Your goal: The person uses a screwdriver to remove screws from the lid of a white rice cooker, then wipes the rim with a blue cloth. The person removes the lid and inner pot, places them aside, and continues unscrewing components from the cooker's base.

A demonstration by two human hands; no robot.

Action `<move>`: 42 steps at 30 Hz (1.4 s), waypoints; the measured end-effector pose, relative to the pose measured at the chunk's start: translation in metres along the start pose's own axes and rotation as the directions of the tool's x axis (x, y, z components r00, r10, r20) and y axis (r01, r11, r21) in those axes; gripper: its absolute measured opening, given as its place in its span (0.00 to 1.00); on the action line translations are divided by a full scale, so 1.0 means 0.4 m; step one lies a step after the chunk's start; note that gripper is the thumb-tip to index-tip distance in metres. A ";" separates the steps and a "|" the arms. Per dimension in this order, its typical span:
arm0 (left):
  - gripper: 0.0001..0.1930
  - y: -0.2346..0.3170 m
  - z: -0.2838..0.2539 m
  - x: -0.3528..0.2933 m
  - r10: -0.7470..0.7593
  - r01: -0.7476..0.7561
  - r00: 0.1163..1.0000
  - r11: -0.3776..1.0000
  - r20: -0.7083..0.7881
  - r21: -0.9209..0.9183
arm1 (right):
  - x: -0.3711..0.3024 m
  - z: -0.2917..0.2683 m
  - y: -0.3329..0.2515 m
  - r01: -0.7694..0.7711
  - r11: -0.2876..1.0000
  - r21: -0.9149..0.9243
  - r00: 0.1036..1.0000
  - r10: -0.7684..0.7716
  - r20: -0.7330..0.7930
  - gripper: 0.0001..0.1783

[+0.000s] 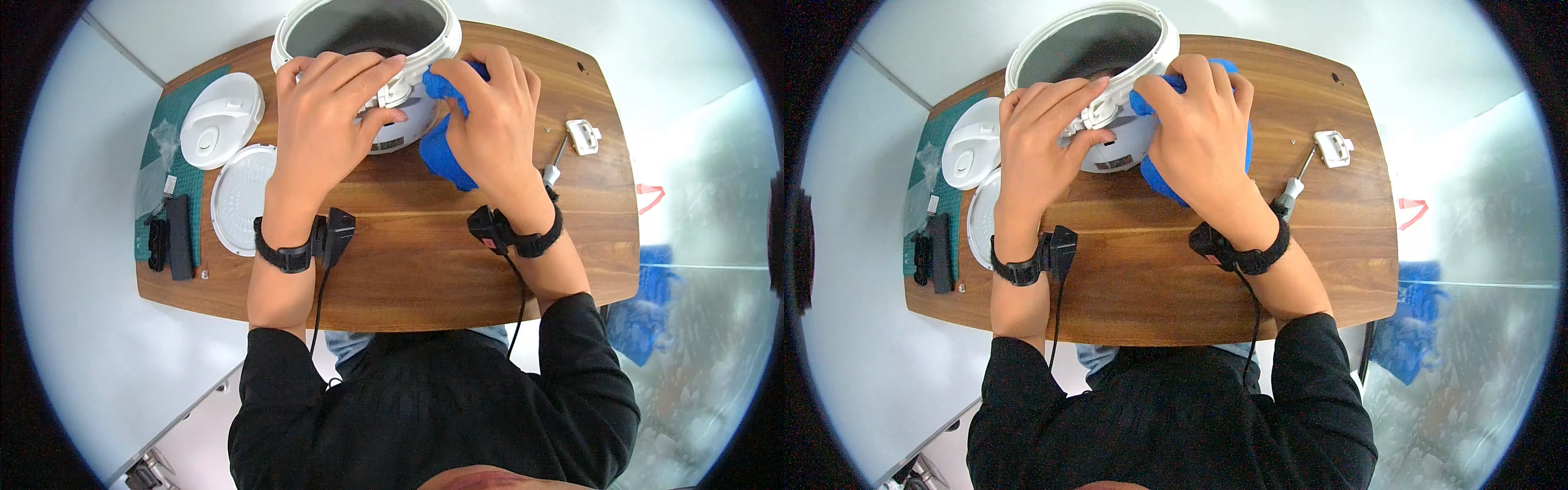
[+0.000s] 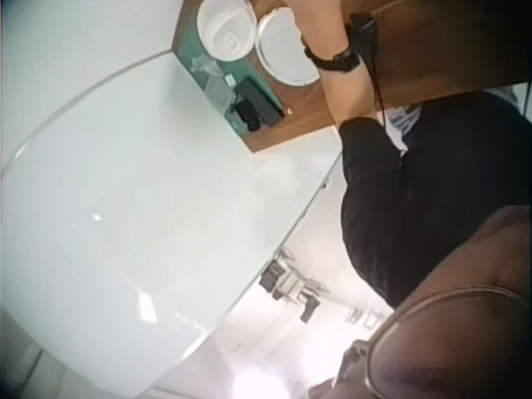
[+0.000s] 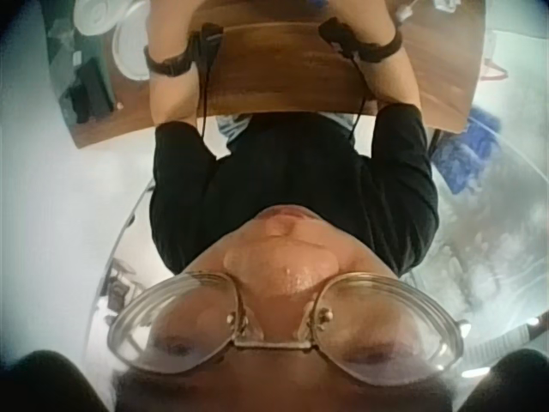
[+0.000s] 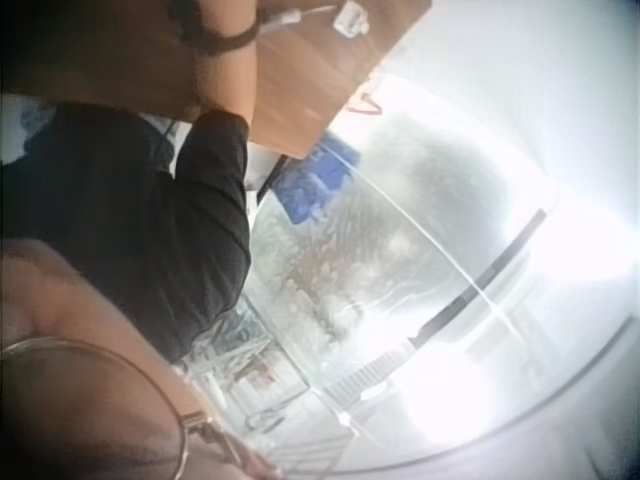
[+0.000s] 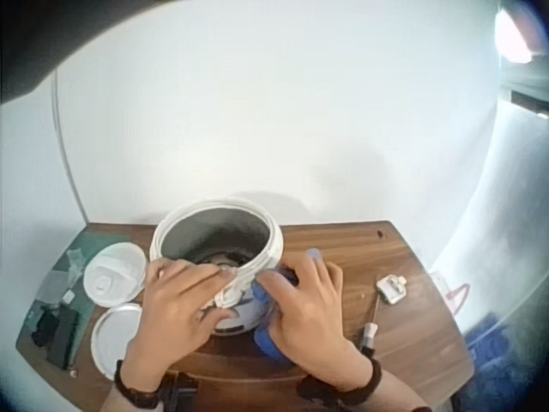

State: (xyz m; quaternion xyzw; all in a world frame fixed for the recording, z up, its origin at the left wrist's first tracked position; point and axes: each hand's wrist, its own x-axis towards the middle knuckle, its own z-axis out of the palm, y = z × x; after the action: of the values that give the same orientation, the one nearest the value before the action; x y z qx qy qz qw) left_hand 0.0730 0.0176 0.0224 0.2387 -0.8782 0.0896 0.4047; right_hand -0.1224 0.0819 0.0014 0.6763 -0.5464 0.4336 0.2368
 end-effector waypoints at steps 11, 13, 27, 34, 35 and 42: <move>0.29 0.006 0.014 -0.002 -0.015 0.016 0.999 1.000 -0.028 0.026 | 0.008 0.007 0.010 -0.016 0.999 0.035 1.000 0.015 0.006 0.17; 0.29 0.007 0.021 -0.003 -0.019 0.020 0.999 1.000 -0.031 0.020 | 0.009 0.009 0.013 -0.007 1.000 0.000 1.000 0.007 -0.028 0.17; 0.23 0.008 0.030 0.002 -0.047 0.039 0.996 0.995 -0.080 -0.091 | 0.008 0.001 -0.017 -0.023 0.997 0.078 1.000 0.022 0.016 0.22; 0.25 0.014 0.026 0.001 -0.049 0.045 0.996 0.998 -0.070 -0.053 | 0.007 0.003 -0.011 -0.038 0.999 0.021 0.999 0.038 0.028 0.19; 0.26 0.017 0.024 0.002 -0.057 0.055 0.997 0.998 -0.054 -0.040 | 0.002 0.003 -0.017 -0.025 1.000 0.017 0.999 0.025 0.034 0.19; 0.23 0.012 0.037 0.001 -0.033 0.028 0.993 0.999 -0.116 -0.044 | 0.007 0.008 -0.001 -0.041 0.999 0.033 0.999 0.041 0.004 0.20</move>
State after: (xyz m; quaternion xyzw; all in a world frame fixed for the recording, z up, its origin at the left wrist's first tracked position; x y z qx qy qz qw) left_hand 0.0604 0.0164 0.0131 0.2379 -0.8509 0.0785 0.4618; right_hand -0.1210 0.0779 0.0021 0.6695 -0.5534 0.4460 0.2158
